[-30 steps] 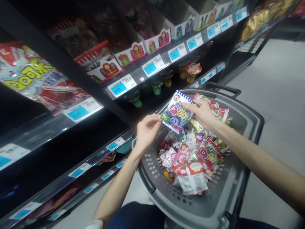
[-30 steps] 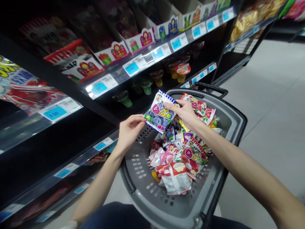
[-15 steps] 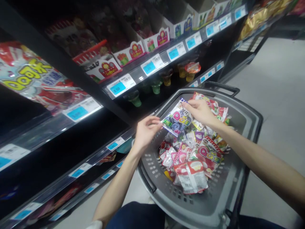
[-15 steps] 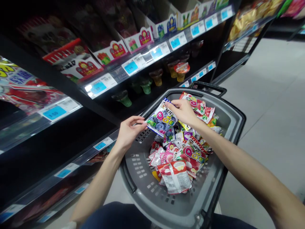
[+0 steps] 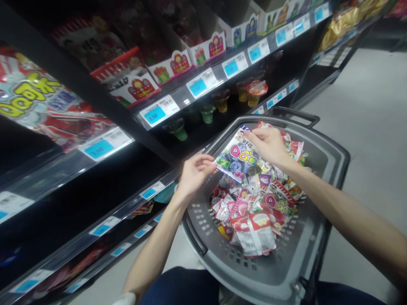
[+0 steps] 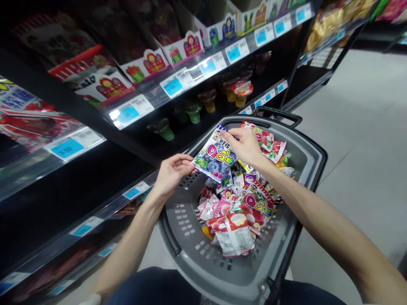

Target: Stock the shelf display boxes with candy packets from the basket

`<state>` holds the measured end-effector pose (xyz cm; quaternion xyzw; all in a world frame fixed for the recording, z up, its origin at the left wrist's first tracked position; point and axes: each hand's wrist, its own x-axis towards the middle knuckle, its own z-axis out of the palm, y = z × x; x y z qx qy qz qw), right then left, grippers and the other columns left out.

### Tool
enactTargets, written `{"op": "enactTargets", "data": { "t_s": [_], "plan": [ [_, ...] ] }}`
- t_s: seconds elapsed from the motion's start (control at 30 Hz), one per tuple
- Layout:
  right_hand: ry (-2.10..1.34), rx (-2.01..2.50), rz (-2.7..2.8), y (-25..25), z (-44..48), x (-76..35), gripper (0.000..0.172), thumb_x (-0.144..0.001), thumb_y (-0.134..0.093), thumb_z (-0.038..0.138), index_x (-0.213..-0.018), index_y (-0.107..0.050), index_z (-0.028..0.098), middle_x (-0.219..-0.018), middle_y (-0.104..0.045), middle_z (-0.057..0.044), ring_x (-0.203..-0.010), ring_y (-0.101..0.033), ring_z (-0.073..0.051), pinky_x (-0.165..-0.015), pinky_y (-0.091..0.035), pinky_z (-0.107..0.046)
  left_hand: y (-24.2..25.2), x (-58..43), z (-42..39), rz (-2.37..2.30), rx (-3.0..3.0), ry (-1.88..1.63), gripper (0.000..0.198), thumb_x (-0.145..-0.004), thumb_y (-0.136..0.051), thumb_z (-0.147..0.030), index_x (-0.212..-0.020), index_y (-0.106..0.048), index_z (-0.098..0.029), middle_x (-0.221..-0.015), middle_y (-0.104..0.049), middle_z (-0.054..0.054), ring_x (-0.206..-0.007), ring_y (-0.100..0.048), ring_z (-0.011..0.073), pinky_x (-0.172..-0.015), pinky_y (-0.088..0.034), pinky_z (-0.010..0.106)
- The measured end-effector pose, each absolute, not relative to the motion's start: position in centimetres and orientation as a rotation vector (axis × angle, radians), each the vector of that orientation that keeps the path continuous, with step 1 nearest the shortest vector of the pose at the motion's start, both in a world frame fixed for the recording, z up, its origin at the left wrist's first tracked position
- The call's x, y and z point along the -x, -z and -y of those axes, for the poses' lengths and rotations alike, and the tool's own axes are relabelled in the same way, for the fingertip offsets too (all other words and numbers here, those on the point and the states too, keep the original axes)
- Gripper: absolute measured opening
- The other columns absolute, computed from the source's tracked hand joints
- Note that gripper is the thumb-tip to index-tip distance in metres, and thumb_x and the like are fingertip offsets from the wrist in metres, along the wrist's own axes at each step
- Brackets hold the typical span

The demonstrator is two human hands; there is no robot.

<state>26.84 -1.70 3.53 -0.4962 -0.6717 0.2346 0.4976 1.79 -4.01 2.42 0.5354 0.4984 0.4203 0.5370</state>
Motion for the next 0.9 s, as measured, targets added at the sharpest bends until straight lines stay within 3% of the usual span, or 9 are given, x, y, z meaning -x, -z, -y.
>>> {"op": "enactTargets", "data": {
  "t_s": [0.1,0.27,0.33,0.43,0.57,0.73,0.9],
  "plan": [
    [-0.568,1.178,1.578,-3.5,1.7,-26.8,0.063,-0.094,-0.055,0.064,-0.055,-0.031,0.021,-0.056,-0.026,0.003,-0.055,-0.024,-0.011,-0.055,-0.018,-0.031,-2.5,-2.0,4.3,-1.171,-1.318,-1.031,0.041,-0.07,-0.085,-0.03,-0.103,-0.068,-0.013,-0.082,-0.07,0.001,-0.07,-0.07,0.0109,-0.072,-0.056,0.023],
    [-0.633,1.129,1.418,-3.9,2.0,-26.3,0.068,-0.082,-0.054,0.083,-0.058,-0.042,0.021,-0.06,-0.037,0.001,-0.059,-0.032,-0.013,-0.055,-0.026,-0.03,-2.3,-2.7,5.1,-1.013,-1.225,-0.817,0.069,-0.073,-0.086,-0.028,-0.131,-0.05,-0.019,-0.112,-0.073,0.011,-0.102,-0.074,0.0232,-0.097,-0.056,0.04],
    [-0.683,1.115,1.352,-4.1,2.1,-26.0,0.07,-0.078,-0.054,0.088,-0.059,-0.04,0.022,-0.061,-0.037,0.0,-0.059,-0.032,-0.013,-0.054,-0.026,-0.029,-2.2,-3.2,5.4,-0.981,-1.21,-0.755,0.075,-0.074,-0.087,-0.028,-0.135,-0.046,-0.02,-0.122,-0.07,0.014,-0.11,-0.072,0.0246,-0.101,-0.055,0.042],
    [-0.713,1.09,1.306,-4.4,2.1,-25.7,0.072,-0.075,-0.057,0.088,-0.057,-0.037,0.022,-0.059,-0.032,0.001,-0.057,-0.028,-0.012,-0.053,-0.023,-0.029,-1.9,-3.9,5.5,-1.034,-1.239,-0.745,0.067,-0.075,-0.086,-0.036,-0.129,-0.051,-0.018,-0.124,-0.066,0.013,-0.106,-0.071,0.0226,-0.091,-0.059,0.037],
    [-0.775,1.032,1.228,-4.5,2.2,-25.3,0.07,-0.077,-0.059,0.085,-0.057,-0.039,0.022,-0.059,-0.033,0.002,-0.057,-0.03,-0.011,-0.052,-0.026,-0.028,-1.9,-4.5,5.8,-1.003,-1.274,-0.621,0.048,-0.078,-0.081,-0.048,-0.107,-0.064,-0.014,-0.103,-0.069,0.009,-0.089,-0.071,0.02,-0.075,-0.061,0.032],
    [-0.956,0.974,1.211,-4.6,2.3,-25.2,0.065,-0.076,-0.065,0.081,-0.059,-0.045,0.021,-0.06,-0.04,0.002,-0.056,-0.035,-0.011,-0.051,-0.029,-0.027,-2.1,-4.6,6.7,-0.898,-1.436,-0.491,0.039,-0.09,-0.067,-0.053,-0.092,-0.074,-0.015,-0.091,-0.075,0.008,-0.081,-0.07,0.0178,-0.076,-0.057,0.029],
    [-0.756,1.062,1.352,-4.1,1.7,-26.9,0.067,-0.084,-0.06,0.077,-0.055,-0.039,0.021,-0.056,-0.032,0.003,-0.054,-0.029,-0.01,-0.051,-0.022,-0.029,-2.4,-4.5,7.1,-0.992,-1.471,-0.518,0.04,-0.091,-0.065,-0.054,-0.088,-0.079,-0.016,-0.086,-0.077,0.007,-0.079,-0.069,0.0182,-0.078,-0.054,0.028]
  ]
}}
